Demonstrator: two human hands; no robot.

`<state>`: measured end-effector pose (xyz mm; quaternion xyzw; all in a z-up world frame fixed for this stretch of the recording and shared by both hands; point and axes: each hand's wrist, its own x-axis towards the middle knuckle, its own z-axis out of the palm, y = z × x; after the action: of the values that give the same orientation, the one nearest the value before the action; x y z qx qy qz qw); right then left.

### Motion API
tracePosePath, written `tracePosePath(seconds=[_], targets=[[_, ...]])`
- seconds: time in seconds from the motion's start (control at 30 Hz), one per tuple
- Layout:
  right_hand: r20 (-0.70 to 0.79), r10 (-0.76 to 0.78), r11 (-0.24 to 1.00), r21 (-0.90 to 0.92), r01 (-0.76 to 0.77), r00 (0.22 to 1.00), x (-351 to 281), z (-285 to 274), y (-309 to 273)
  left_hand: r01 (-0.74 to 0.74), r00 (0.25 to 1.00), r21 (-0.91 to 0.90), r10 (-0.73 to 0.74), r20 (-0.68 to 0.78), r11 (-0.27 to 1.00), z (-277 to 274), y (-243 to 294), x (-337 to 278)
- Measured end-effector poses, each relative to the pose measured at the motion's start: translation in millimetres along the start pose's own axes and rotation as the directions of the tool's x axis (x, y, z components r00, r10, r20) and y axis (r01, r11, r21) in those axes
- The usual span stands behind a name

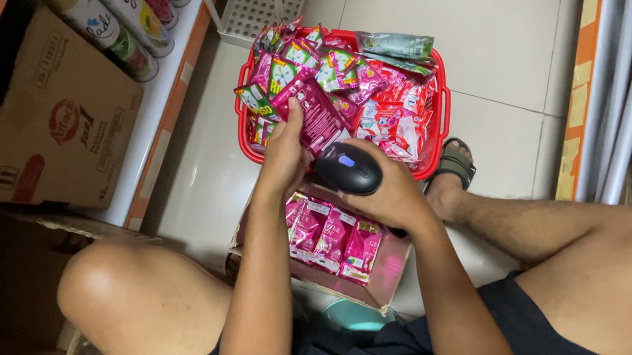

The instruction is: The person scans detergent packets with a handheld barcode scanner and transfers them from a red basket into a cardboard box.

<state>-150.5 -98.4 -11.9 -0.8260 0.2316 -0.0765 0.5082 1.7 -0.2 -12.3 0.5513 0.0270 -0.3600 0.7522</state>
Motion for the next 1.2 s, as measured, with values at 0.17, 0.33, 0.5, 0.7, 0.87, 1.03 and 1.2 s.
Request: tracePosePath(seconds=[0.17,0.33,0.5,0.7,0.87,1.03,1.2], targets=[[-0.015,0.000,1.000,-0.001,0.000,1.000,-0.7,-2.4,-7.6,0.027,1.000,-0.032,-0.027,-0.014,0.999,4.1,18.3,-12.7],[-0.126,-0.053,0.992,0.104,0.066,0.991,1.8,-4.7,-12.5,0.093,0.995,0.190,-0.097,0.010,0.977,4.9,28.6,-24.0],[-0.044,-0.071,0.696,0.713,0.081,0.997,0.5,-0.2,-15.7,0.114,0.952,0.107,-0.140,0.273,0.988,-2.1,3.0,-14.8],[-0.101,0.025,0.548,0.834,0.071,0.995,4.3,5.8,9.3,0.085,0.849,0.300,-0.227,0.477,0.950,27.6,56.9,-66.2],[-0.204,0.177,0.451,0.886,0.104,0.963,3.3,-4.9,-4.6,-0.041,0.863,0.574,-0.260,0.433,0.818,-3.3,21.0,-26.5],[-0.309,0.283,0.466,0.872,0.152,0.908,11.4,0.8,20.1,-0.215,0.876,0.682,-0.171,0.452,0.699,-22.6,17.5,-22.9],[-0.183,0.211,0.477,0.877,0.062,0.960,15.0,5.6,26.2,-0.192,0.908,0.882,-0.263,0.326,0.431,-50.9,2.0,-9.9]])
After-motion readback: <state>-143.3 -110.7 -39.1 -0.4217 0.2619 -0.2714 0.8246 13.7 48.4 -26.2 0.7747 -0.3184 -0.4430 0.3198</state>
